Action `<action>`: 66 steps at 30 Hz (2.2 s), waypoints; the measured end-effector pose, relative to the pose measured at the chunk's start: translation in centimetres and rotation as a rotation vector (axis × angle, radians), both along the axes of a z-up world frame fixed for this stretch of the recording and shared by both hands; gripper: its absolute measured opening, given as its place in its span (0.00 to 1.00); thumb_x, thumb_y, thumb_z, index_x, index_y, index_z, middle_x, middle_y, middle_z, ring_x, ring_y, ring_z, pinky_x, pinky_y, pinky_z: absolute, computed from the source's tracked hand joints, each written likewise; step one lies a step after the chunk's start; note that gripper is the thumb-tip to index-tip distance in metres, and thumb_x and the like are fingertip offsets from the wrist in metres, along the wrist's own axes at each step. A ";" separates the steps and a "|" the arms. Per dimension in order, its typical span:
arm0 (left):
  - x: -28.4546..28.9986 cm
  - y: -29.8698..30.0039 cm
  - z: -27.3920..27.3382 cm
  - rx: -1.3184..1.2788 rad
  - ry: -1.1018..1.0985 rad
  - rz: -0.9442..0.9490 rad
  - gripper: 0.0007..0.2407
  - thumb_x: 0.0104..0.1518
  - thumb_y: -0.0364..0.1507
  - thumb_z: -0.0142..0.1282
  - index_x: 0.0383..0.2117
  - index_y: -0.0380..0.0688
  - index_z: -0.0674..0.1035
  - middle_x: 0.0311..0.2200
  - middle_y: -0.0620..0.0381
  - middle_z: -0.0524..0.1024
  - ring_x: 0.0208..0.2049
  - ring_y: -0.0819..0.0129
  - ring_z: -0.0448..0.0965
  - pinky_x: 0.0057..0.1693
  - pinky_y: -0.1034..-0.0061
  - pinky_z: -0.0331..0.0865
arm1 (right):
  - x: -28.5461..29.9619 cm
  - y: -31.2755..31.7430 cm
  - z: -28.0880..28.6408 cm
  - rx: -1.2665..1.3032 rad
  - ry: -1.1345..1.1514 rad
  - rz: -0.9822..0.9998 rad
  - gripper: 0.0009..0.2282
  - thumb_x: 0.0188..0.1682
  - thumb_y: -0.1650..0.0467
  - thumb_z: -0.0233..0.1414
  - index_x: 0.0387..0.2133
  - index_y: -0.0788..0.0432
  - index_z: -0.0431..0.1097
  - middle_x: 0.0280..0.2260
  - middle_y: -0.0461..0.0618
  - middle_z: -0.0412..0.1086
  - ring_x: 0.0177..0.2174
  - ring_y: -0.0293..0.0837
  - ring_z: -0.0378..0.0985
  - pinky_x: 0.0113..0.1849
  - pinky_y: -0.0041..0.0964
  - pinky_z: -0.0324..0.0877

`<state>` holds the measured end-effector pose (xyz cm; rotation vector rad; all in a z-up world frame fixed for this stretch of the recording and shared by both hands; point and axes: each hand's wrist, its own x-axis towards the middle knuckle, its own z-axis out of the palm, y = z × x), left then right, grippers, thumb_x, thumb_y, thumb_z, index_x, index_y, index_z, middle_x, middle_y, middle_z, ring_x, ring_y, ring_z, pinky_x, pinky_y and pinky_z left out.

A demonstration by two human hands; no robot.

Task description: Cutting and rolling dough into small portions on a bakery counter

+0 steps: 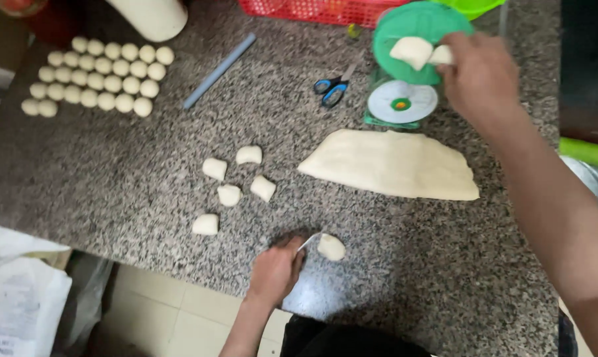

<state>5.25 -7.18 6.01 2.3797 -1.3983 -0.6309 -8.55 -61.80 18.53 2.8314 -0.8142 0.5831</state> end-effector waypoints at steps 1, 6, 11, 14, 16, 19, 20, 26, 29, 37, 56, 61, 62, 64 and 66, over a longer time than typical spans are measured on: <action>-0.1 -0.3 0.0 0.001 0.005 0.010 0.16 0.76 0.35 0.54 0.68 0.58 0.82 0.51 0.45 0.91 0.41 0.28 0.91 0.45 0.32 0.82 | -0.5 1.1 0.0 0.001 0.005 0.010 0.16 0.72 0.66 0.67 0.71 0.54 0.81 0.53 0.67 0.81 0.50 0.74 0.80 0.36 0.74 0.79; -1.0 -2.4 1.9 -0.117 -0.024 -0.151 0.30 0.65 0.10 0.64 0.71 0.57 0.87 0.58 0.41 0.93 0.40 0.57 0.96 0.41 0.65 0.97 | -1.4 10.7 1.8 0.835 -0.389 0.020 0.14 0.73 0.69 0.64 0.67 0.63 0.78 0.53 0.60 0.83 0.44 0.52 0.86 0.40 0.49 0.85; -2.3 -2.9 -1.5 -0.020 -0.245 -0.240 0.21 0.64 0.14 0.65 0.61 0.51 0.89 0.43 0.50 0.93 0.28 0.59 0.90 0.27 0.64 0.84 | -0.3 19.8 -0.8 1.502 -0.257 -0.237 0.23 0.69 0.64 0.58 0.77 0.52 0.75 0.55 0.55 0.82 0.39 0.48 0.84 0.39 0.41 0.77; -2.6 -2.9 -5.2 -0.015 -0.387 -0.231 0.14 0.65 0.24 0.65 0.55 0.56 0.90 0.37 0.56 0.90 0.34 0.55 0.92 0.33 0.58 0.86 | 0.2 23.2 -5.2 1.706 -0.271 -0.238 0.23 0.69 0.61 0.59 0.74 0.56 0.78 0.53 0.55 0.80 0.46 0.50 0.84 0.44 0.40 0.82; -1.0 -2.1 -7.1 -0.007 -0.470 -0.207 0.12 0.68 0.29 0.60 0.52 0.63 0.91 0.34 0.60 0.88 0.34 0.55 0.93 0.35 0.56 0.86 | 0.7 25.1 -7.9 1.759 -0.370 -0.115 0.24 0.68 0.59 0.62 0.71 0.61 0.78 0.48 0.59 0.80 0.43 0.51 0.87 0.39 0.39 0.87; 2.1 0.3 -5.4 0.046 -0.436 -0.201 0.12 0.69 0.31 0.60 0.52 0.69 0.90 0.37 0.63 0.89 0.38 0.58 0.94 0.39 0.59 0.88 | 1.6 27.3 -8.4 1.612 -0.243 -0.054 0.26 0.68 0.63 0.63 0.76 0.65 0.75 0.51 0.66 0.84 0.46 0.52 0.85 0.43 0.44 0.86; 2.7 1.5 -2.9 0.102 -0.351 -0.177 0.13 0.71 0.31 0.57 0.52 0.69 0.91 0.38 0.61 0.90 0.40 0.55 0.95 0.42 0.55 0.88 | 1.9 27.8 -8.2 1.530 -0.108 -0.011 0.27 0.69 0.64 0.61 0.78 0.63 0.71 0.55 0.68 0.83 0.46 0.55 0.87 0.43 0.47 0.87; 3.0 8.9 -2.2 0.098 -0.240 -0.130 0.10 0.71 0.20 0.66 0.50 0.54 0.90 0.36 0.57 0.88 0.29 0.55 0.88 0.34 0.51 0.87 | 4.5 36.9 -5.4 1.301 0.463 -0.047 0.23 0.71 0.63 0.53 0.80 0.42 0.70 0.68 0.50 0.76 0.53 0.46 0.81 0.51 0.41 0.83; 2.5 10.5 -2.0 0.111 -0.245 -0.055 0.11 0.68 0.23 0.64 0.51 0.58 0.89 0.39 0.59 0.89 0.33 0.51 0.91 0.35 0.47 0.84 | 3.8 40.9 -13.3 1.093 0.423 0.190 0.20 0.70 0.66 0.56 0.74 0.52 0.70 0.73 0.54 0.63 0.60 0.59 0.82 0.60 0.57 0.84; 4.4 13.8 -3.1 0.049 -0.199 0.223 0.08 0.64 0.33 0.62 0.48 0.59 0.85 0.42 0.54 0.90 0.44 0.39 0.91 0.42 0.39 0.79 | 7.7 41.2 -13.3 1.001 0.474 0.272 0.15 0.63 0.62 0.67 0.57 0.48 0.73 0.57 0.53 0.80 0.53 0.65 0.87 0.53 0.64 0.75; 8.0 13.3 -3.1 0.045 -0.033 0.213 0.12 0.65 0.23 0.63 0.53 0.51 0.86 0.35 0.47 0.92 0.33 0.41 0.93 0.40 0.41 0.87 | 11.7 38.9 -11.6 0.772 0.114 0.180 0.30 0.65 0.49 0.55 0.74 0.52 0.75 0.69 0.55 0.74 0.67 0.60 0.77 0.57 0.62 0.82; 10.7 10.4 -6.1 0.107 0.046 0.279 0.11 0.73 0.43 0.58 0.54 0.58 0.79 0.40 0.40 0.90 0.41 0.23 0.90 0.48 0.26 0.79 | -2.2 38.1 -19.3 0.529 0.220 -0.007 0.27 0.58 0.48 0.66 0.63 0.48 0.77 0.59 0.56 0.70 0.54 0.66 0.78 0.56 0.64 0.76; 11.2 9.5 -5.6 0.138 0.093 0.268 0.16 0.74 0.46 0.56 0.60 0.56 0.79 0.42 0.39 0.90 0.45 0.21 0.89 0.49 0.27 0.78 | -2.7 39.1 -18.3 0.771 0.316 -0.086 0.23 0.64 0.52 0.61 0.66 0.48 0.74 0.60 0.54 0.70 0.54 0.63 0.79 0.54 0.62 0.77; 11.7 7.3 -4.9 0.161 0.135 0.229 0.21 0.74 0.50 0.53 0.66 0.55 0.78 0.43 0.38 0.91 0.48 0.19 0.88 0.51 0.27 0.77 | -2.7 40.3 -17.4 1.010 0.386 -0.190 0.19 0.70 0.55 0.56 0.68 0.48 0.72 0.62 0.53 0.69 0.54 0.59 0.79 0.52 0.61 0.78; 11.4 5.4 -4.0 0.199 0.128 0.180 0.17 0.76 0.45 0.55 0.65 0.57 0.77 0.44 0.41 0.90 0.50 0.26 0.88 0.51 0.29 0.77 | -2.0 40.8 -17.4 1.105 0.449 -0.269 0.17 0.61 0.58 0.68 0.56 0.47 0.74 0.57 0.52 0.76 0.48 0.58 0.86 0.47 0.59 0.78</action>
